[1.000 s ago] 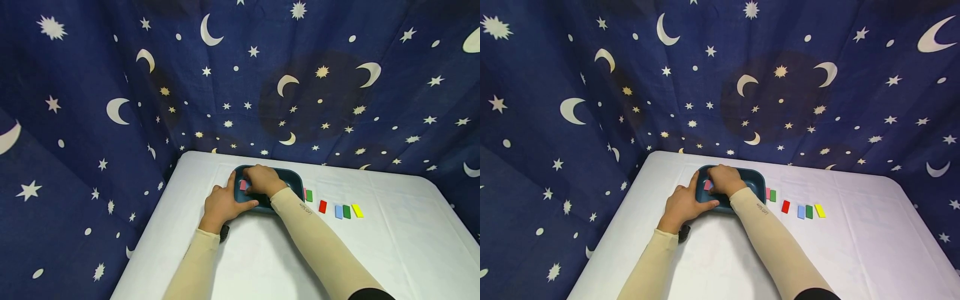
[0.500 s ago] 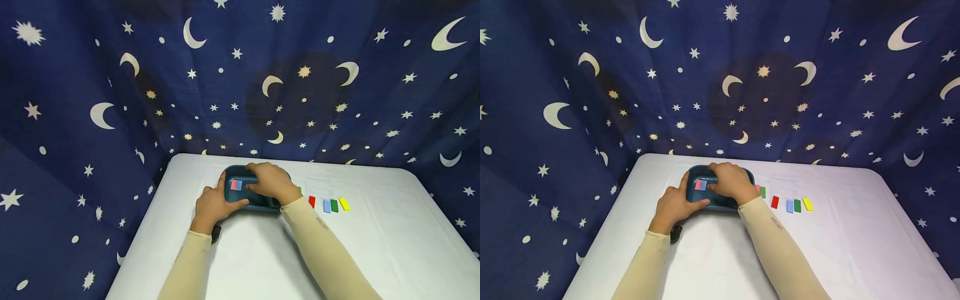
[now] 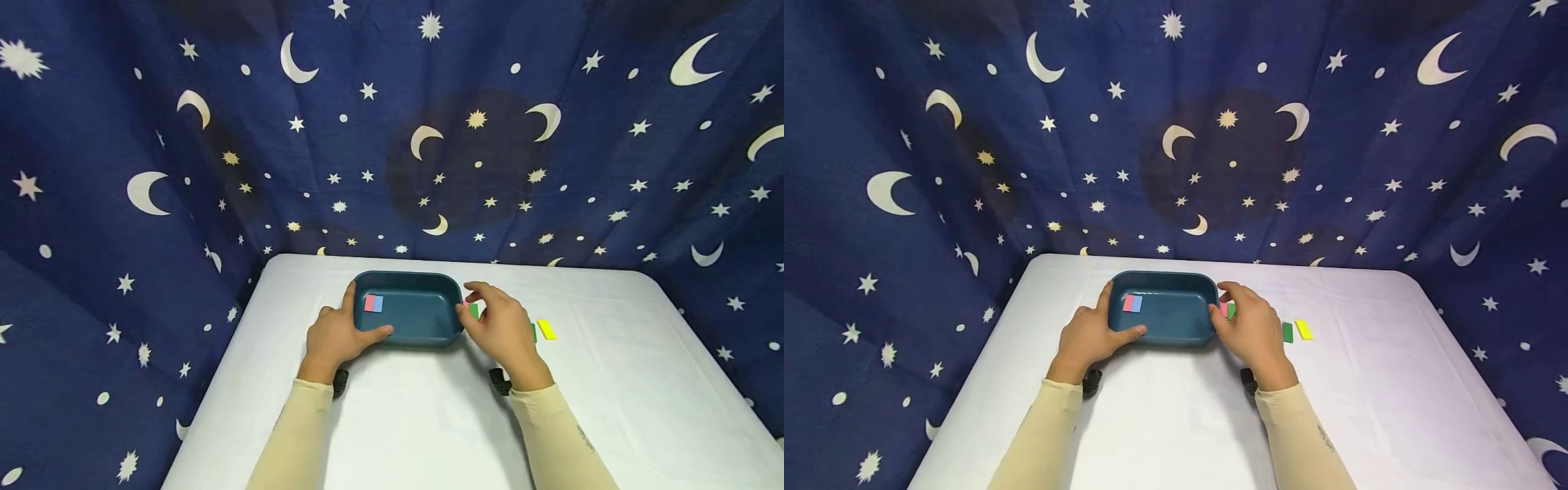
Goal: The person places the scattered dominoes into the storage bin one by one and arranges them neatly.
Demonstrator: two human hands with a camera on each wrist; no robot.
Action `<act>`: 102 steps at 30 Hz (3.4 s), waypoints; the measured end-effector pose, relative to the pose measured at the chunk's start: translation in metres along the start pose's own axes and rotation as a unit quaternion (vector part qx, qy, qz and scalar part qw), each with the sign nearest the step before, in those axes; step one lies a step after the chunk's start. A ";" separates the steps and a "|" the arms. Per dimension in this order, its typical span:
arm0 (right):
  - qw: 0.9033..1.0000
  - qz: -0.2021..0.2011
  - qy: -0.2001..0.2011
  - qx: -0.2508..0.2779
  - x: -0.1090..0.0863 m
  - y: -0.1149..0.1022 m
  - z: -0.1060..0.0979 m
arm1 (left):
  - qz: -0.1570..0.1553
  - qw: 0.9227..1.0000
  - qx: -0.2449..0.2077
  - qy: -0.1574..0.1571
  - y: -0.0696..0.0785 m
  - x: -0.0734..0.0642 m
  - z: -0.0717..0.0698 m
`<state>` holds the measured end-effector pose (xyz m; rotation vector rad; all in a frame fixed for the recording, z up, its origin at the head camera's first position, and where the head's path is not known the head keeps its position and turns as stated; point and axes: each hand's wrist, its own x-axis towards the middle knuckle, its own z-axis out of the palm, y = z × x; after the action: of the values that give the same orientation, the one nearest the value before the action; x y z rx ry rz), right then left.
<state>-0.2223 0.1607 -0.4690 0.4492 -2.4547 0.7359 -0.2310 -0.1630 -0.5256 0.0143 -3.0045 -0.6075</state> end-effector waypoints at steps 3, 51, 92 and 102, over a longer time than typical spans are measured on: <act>0.998 0.046 0.035 0.007 -0.011 0.020 0.003 | 0.005 1.000 -0.006 -0.001 0.000 -0.001 -0.001; 0.952 0.234 -0.199 -0.009 -0.037 0.087 0.002 | 0.004 1.000 0.008 -0.006 0.001 -0.002 -0.001; 0.943 0.253 -0.218 -0.007 -0.035 0.086 -0.003 | 0.007 1.000 0.012 -0.007 0.002 -0.003 -0.001; 0.945 0.240 -0.224 -0.013 -0.035 0.084 -0.004 | 0.005 1.000 0.010 -0.006 0.000 -0.003 0.000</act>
<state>-0.2301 0.2349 -0.5208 -0.0115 -3.0514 0.8630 -0.2284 -0.1630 -0.5257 -0.0027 -3.0201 -0.5801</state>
